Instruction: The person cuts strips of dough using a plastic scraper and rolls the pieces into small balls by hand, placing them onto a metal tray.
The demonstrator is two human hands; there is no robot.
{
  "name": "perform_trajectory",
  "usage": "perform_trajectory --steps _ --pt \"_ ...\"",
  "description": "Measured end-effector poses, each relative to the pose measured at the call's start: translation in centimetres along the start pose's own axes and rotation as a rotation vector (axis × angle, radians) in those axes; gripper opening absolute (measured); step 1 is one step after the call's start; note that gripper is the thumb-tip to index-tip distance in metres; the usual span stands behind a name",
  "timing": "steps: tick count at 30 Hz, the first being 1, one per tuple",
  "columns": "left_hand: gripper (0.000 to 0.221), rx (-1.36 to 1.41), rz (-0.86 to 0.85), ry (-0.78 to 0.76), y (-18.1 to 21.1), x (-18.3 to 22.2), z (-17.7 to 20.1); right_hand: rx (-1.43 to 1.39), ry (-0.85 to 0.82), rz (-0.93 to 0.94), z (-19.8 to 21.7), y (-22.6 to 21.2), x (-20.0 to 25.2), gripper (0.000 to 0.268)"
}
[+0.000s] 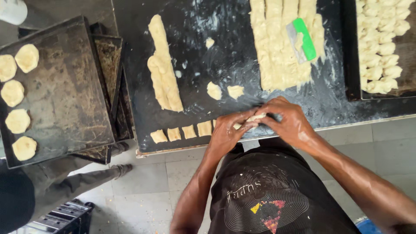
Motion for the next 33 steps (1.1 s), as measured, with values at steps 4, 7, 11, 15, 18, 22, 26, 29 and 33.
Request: perform_trajectory --steps 4,7,11,15,18,22,26,29,33 --pt "0.039 0.534 0.291 -0.079 -2.0 -2.5 -3.3 0.406 0.12 0.455 2.1 -0.5 1.7 0.044" --pt "0.037 0.605 0.465 -0.167 -2.2 -4.0 -6.3 0.416 0.112 0.549 4.4 2.1 3.7 0.045" --pt "0.029 0.185 0.195 -0.193 1.5 -5.8 -11.1 0.032 0.262 0.466 8.5 7.0 5.6 0.023" --pt "0.047 0.306 0.025 -0.271 6.3 -9.0 -14.8 -0.548 0.26 -0.185 13.7 12.0 4.1 0.025" --pt "0.057 0.128 0.153 -0.153 7.2 -10.7 -14.8 -0.727 0.296 -0.559 20.1 14.3 4.3 0.034" --pt "0.017 -0.117 -0.131 0.121 7.0 -12.1 -10.8 -0.62 0.657 0.02 30.9 16.7 3.8 0.035" --pt "0.026 -0.433 0.091 0.299 4.6 -8.7 -5.4 0.079 0.673 -0.299 30.5 22.4 2.3 0.068" --pt "0.027 -0.652 0.043 0.345 4.0 -5.2 -1.5 0.776 0.417 -0.156 28.0 24.2 1.1 0.098" --pt "0.032 -0.627 -0.051 0.195 1.2 -0.4 -1.5 0.668 0.366 -0.138 26.4 24.6 2.5 0.089"
Point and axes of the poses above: each hand's wrist, its own x-axis away from the middle knuckle, its own z-axis out of the back of the hand, y = z × x, the point moved 4 cm from there along -x, towards the middle knuckle, and after that the axes turned 1 degree about x, right-handed, at the moved point
